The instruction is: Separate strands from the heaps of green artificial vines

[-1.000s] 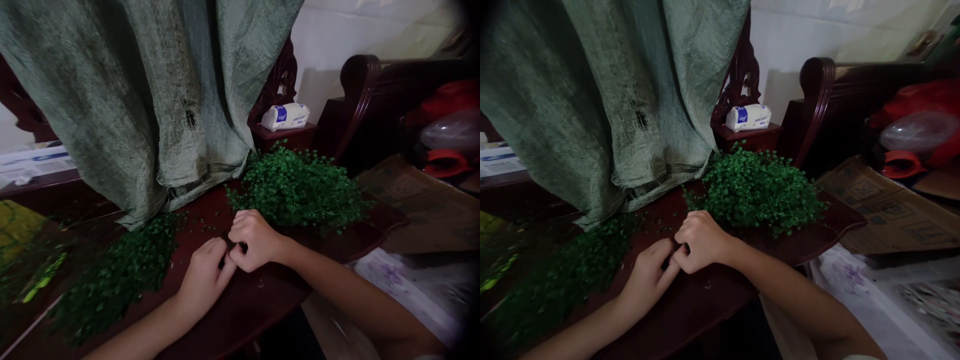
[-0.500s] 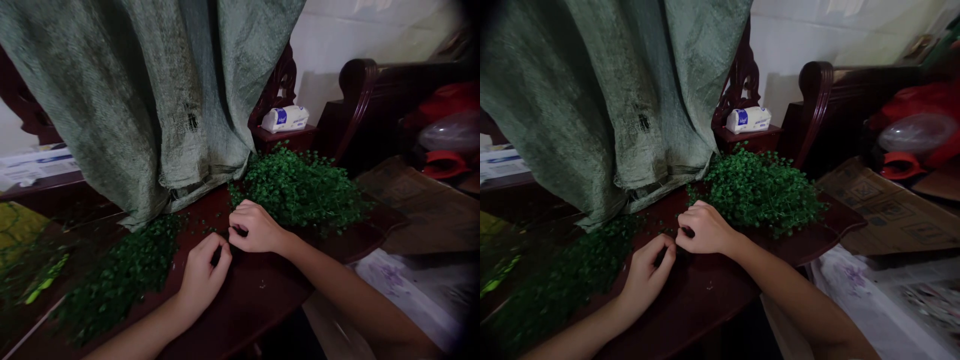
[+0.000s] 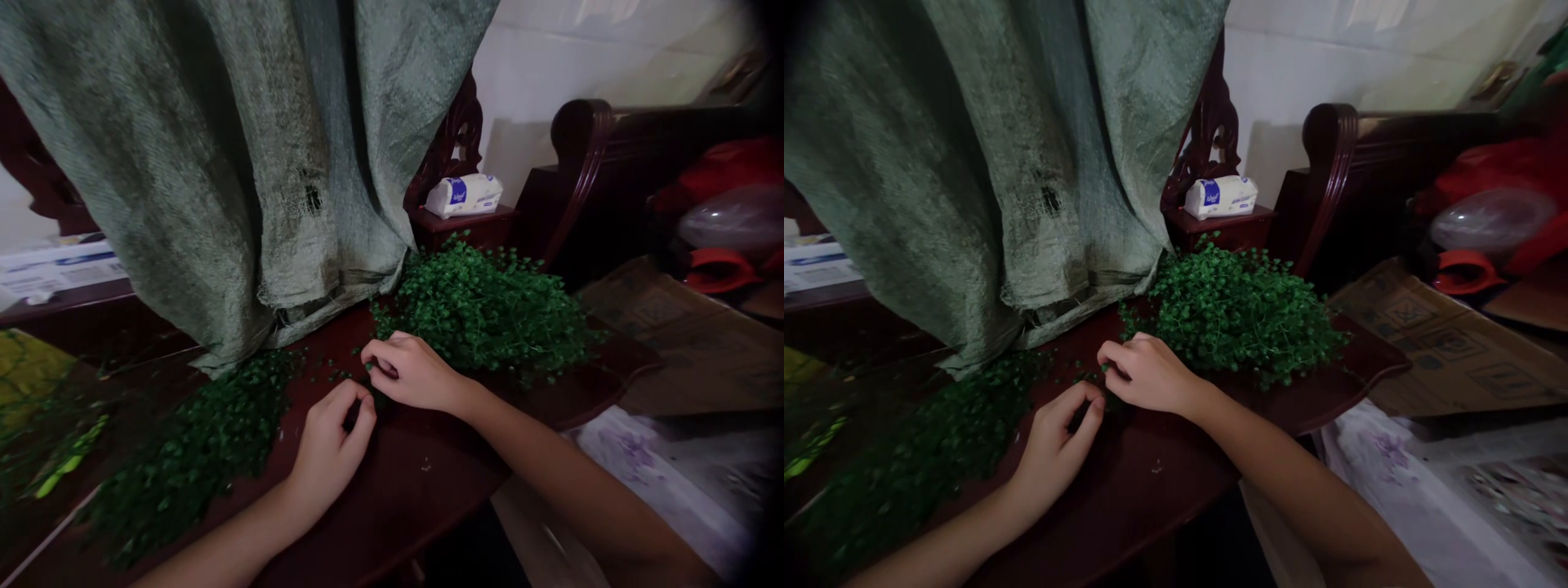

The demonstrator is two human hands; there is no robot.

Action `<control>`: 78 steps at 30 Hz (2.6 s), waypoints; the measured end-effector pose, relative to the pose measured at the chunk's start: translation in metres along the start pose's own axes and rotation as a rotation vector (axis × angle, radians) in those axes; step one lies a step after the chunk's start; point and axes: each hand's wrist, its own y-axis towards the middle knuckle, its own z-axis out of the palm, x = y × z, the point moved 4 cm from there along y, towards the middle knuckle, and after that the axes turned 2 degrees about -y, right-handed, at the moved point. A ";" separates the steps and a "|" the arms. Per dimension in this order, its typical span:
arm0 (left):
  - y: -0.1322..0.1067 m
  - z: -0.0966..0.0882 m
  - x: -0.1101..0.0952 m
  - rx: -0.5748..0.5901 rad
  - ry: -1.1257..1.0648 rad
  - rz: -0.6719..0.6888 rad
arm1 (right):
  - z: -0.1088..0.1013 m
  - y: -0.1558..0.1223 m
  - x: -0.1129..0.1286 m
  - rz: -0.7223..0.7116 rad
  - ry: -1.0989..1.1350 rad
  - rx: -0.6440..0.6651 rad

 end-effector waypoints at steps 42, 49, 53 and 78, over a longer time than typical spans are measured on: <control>0.003 -0.005 0.039 -0.371 -0.295 -0.252 | 0.040 0.010 -0.004 0.190 0.385 0.089; 0.001 -0.004 0.036 -0.336 -0.272 -0.237 | 0.033 0.010 0.003 0.017 0.260 -0.016; 0.004 -0.005 0.029 -0.232 -0.241 -0.115 | 0.032 0.007 0.008 -0.151 0.172 -0.029; -0.001 -0.005 0.026 -0.191 -0.292 -0.291 | 0.036 0.009 0.012 -0.132 0.247 0.008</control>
